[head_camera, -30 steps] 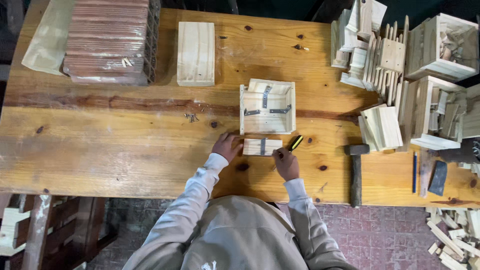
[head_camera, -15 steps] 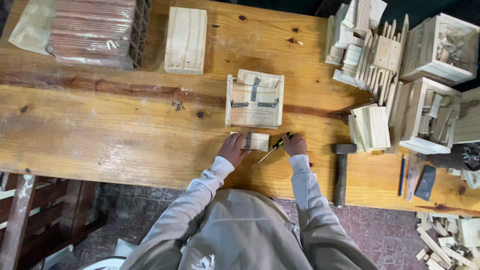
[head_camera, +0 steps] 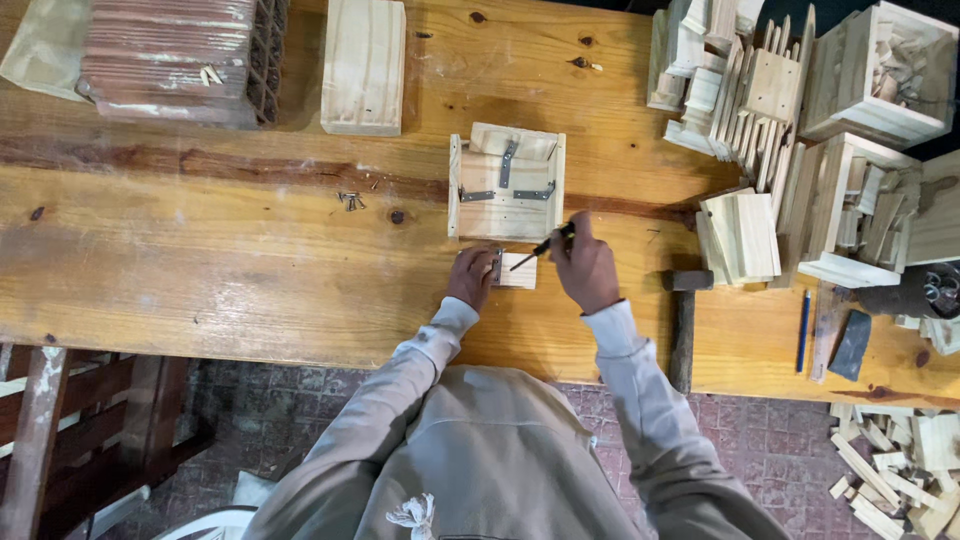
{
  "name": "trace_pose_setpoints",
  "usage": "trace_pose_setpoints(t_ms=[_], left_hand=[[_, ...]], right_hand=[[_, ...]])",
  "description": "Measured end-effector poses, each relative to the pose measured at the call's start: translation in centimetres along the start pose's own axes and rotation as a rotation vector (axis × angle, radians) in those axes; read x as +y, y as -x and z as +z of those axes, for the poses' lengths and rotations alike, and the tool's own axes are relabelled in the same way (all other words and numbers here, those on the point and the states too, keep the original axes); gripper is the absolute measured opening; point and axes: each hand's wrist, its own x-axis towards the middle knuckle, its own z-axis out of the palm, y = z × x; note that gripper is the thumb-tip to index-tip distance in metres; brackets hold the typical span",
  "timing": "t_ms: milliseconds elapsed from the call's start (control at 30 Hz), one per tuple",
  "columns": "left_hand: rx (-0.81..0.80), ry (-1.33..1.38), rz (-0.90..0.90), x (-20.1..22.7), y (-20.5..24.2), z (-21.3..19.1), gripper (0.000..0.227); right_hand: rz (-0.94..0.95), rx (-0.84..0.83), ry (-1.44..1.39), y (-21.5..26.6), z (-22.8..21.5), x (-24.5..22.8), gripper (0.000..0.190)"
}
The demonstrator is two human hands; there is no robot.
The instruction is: The person assembles a small wooden box by placing a bracket onto the wood and then screwing in small screws using a screwdriver.
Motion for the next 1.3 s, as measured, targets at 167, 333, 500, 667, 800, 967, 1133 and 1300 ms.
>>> trace_pose_setpoints(t_ms=[167, 333, 500, 667, 800, 967, 1133, 1300], left_hand=[[-0.037, -0.105, -0.056, -1.0, 0.0, 0.6, 0.033], [0.023, -0.082, 0.013, -1.0, -0.1, 0.7, 0.041], [0.032, -0.107, 0.022, -1.6, 0.3, 1.3, 0.034], [-0.024, -0.126, -0.047, -1.0, 0.4, 0.8, 0.029], [-0.012, -0.097, -0.026, -1.6, 0.4, 1.4, 0.032], [-0.007, -0.153, -0.031, -2.2, 0.4, 1.7, 0.032], [-0.078, -0.137, -0.110, -1.1, 0.2, 0.9, 0.029], [-0.159, -0.170, -0.186, -0.6, -0.3, 0.5, 0.024]], right_hand=[[-0.027, -0.047, 0.021, -0.5, 1.5, -1.8, 0.028], [-0.025, -0.081, 0.063, -0.2, 2.1, -2.8, 0.029], [-0.025, -0.082, 0.067, 0.5, 1.4, -3.2, 0.031], [-0.049, -0.084, 0.065, 1.1, 1.2, -3.4, 0.030], [-0.047, -0.060, 0.094, 1.2, 1.7, -3.3, 0.030], [-0.057, -0.040, 0.090, 1.1, 2.0, -3.2, 0.029], [-0.047, -0.019, 0.121, 1.0, 2.5, -2.3, 0.028], [-0.056, -0.011, 0.090, 0.9, 2.7, -2.4, 0.028]])
